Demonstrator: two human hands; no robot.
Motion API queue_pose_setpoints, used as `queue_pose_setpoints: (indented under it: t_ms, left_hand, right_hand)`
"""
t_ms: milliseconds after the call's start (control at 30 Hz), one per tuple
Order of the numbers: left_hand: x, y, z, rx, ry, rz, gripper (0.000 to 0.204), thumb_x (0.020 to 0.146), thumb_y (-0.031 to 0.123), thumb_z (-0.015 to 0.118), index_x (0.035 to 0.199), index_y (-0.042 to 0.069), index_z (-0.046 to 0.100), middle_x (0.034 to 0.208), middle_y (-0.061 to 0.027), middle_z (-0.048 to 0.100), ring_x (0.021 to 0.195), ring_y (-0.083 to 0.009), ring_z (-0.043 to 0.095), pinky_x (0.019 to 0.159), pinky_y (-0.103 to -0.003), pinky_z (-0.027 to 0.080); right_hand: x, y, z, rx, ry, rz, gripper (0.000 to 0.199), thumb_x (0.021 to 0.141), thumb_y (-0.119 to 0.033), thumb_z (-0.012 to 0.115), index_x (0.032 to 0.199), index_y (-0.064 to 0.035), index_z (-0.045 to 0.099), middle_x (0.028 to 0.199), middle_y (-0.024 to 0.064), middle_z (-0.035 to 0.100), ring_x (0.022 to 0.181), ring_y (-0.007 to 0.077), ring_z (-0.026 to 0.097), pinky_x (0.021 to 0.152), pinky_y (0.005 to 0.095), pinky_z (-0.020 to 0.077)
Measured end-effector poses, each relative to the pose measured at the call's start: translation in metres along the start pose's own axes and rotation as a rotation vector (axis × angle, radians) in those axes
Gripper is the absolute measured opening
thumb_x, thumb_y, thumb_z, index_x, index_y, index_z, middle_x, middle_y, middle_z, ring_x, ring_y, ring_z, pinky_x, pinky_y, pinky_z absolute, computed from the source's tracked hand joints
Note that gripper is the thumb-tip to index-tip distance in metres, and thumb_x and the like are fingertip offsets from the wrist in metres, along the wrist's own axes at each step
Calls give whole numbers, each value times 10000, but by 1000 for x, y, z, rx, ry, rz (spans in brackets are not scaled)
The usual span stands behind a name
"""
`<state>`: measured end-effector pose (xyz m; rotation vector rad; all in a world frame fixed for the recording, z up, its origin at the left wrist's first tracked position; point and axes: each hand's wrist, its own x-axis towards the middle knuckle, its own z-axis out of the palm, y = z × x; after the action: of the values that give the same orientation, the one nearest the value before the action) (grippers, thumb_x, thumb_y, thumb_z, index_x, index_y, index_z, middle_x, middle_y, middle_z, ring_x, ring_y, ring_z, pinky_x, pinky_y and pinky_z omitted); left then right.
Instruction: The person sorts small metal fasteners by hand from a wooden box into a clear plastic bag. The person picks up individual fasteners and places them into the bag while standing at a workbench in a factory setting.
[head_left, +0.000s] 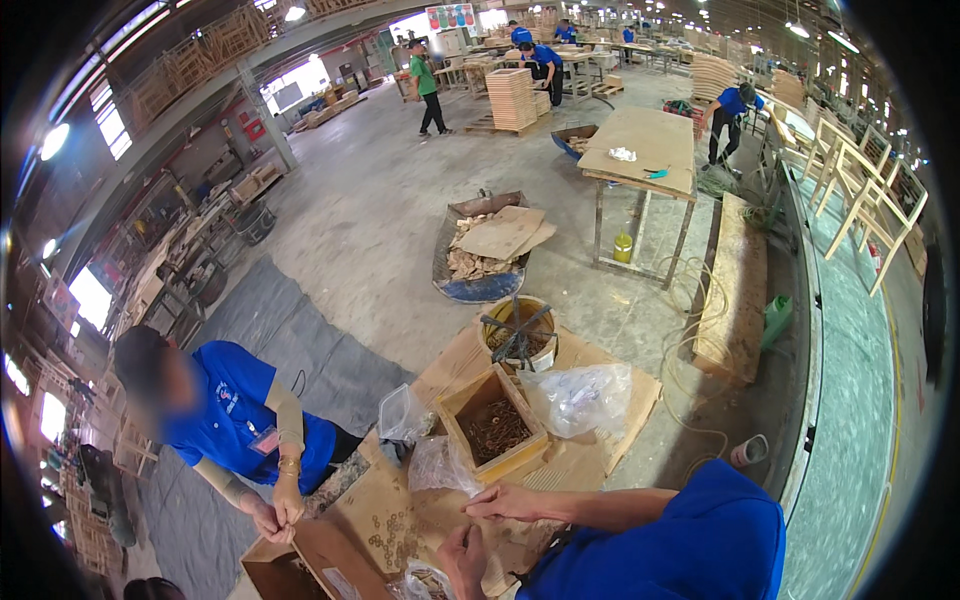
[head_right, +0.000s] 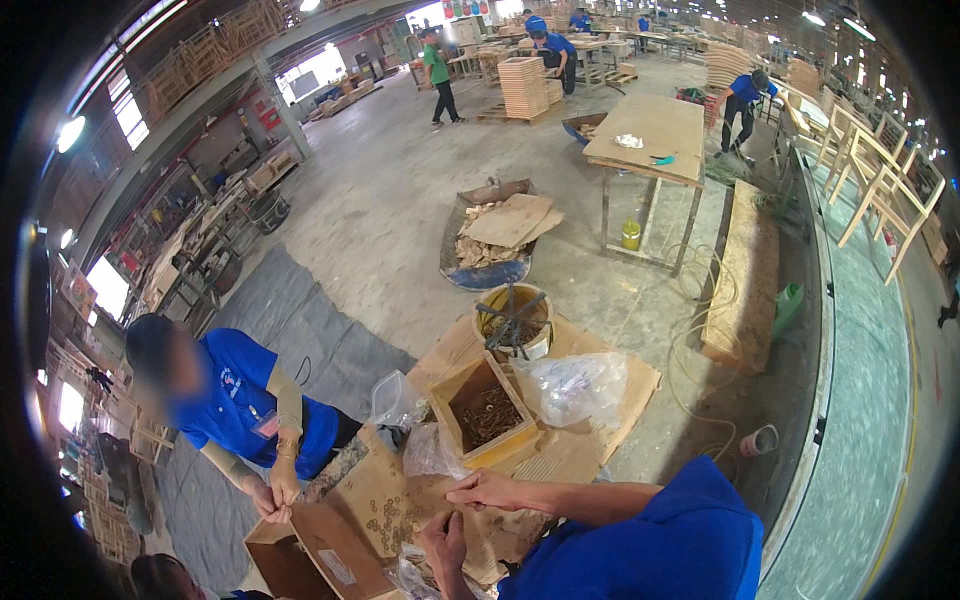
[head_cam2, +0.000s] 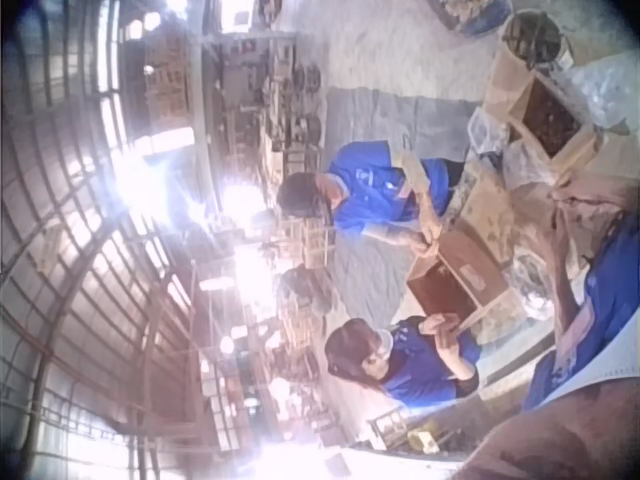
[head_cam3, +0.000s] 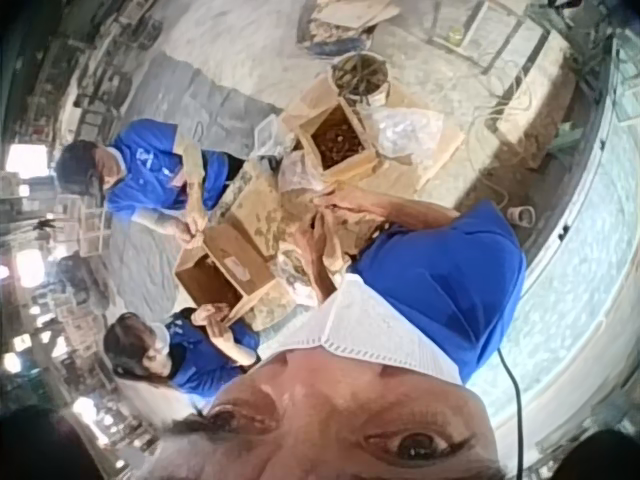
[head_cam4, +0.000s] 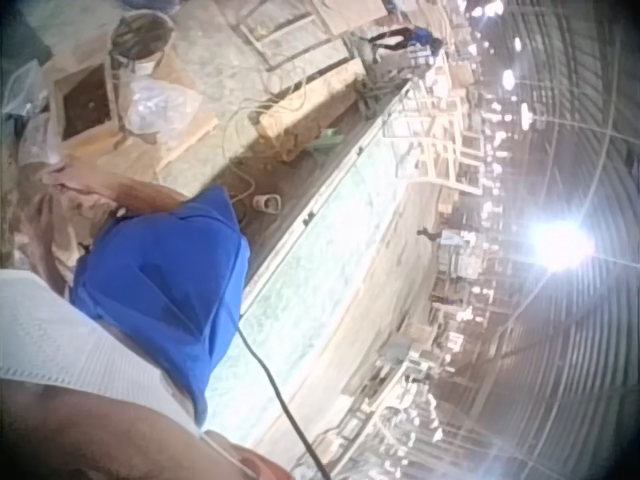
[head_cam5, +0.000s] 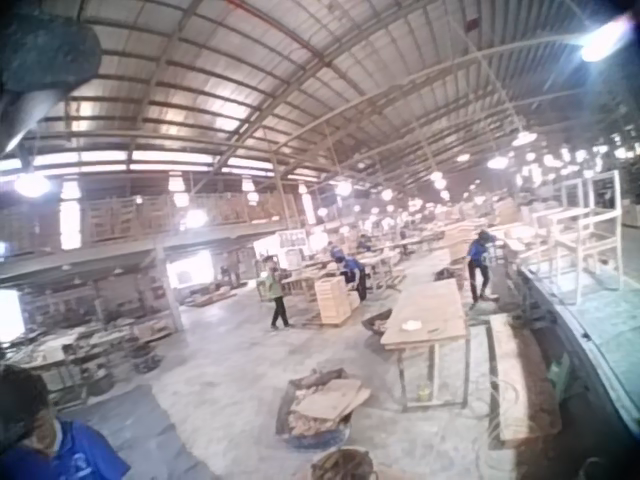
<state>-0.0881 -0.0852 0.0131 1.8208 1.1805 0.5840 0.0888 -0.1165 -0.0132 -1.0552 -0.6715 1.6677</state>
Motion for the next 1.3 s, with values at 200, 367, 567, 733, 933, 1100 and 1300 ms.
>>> queue_pose_setpoints:
  t_ms: [200,367,567,733,933,1100,1300]
  left_hand:
    - [-2,5,-3,10,-42,-9,165,843,108,649,839,-55,628,599,-83,523,590,-100,448,561,-298,405]
    - [2,-5,-2,-74,-8,15,150,894,125,641,901,-25,645,655,-34,568,600,-88,458,566,-268,408]
    - [1,-26,10,-713,54,-22,248,947,176,611,1159,59,559,801,-18,588,562,-49,450,485,-205,346]
    - [3,-11,19,-938,234,-133,215,922,127,619,1108,20,607,875,-22,583,568,-36,439,456,-195,300]
    - [10,-27,14,-602,241,-6,152,892,133,655,918,-15,680,1006,-56,560,588,-52,453,477,-201,331]
    - [16,-20,0,-534,185,32,107,909,108,625,915,5,656,955,-26,553,636,-49,452,509,-201,332]
    - [24,-26,-7,-661,401,-49,114,994,175,512,972,75,560,788,27,504,677,-53,410,588,-213,329]
  right_hand:
    - [6,7,1,96,7,71,317,899,-262,705,1125,-39,704,705,-34,574,601,65,432,533,228,338]
    - [3,5,7,47,-52,104,358,898,-241,686,1184,-27,669,747,-40,589,607,53,438,524,227,343]
    - [-2,-21,21,-111,6,48,347,893,-302,672,1170,-94,693,780,-45,619,617,58,465,520,227,369]
    - [6,-16,24,-287,60,12,314,880,-322,680,1105,-105,717,787,-18,640,606,62,485,520,234,398]
    - [7,-13,26,-593,71,-57,308,856,-282,702,1060,-52,719,815,63,706,680,126,585,612,300,477]
    - [26,-3,20,-757,-17,-181,318,864,-288,706,1060,-38,708,844,115,708,733,143,622,657,320,497]
    - [44,-20,38,-691,-152,-230,297,877,-262,692,1005,6,712,850,166,718,701,164,629,673,324,508]
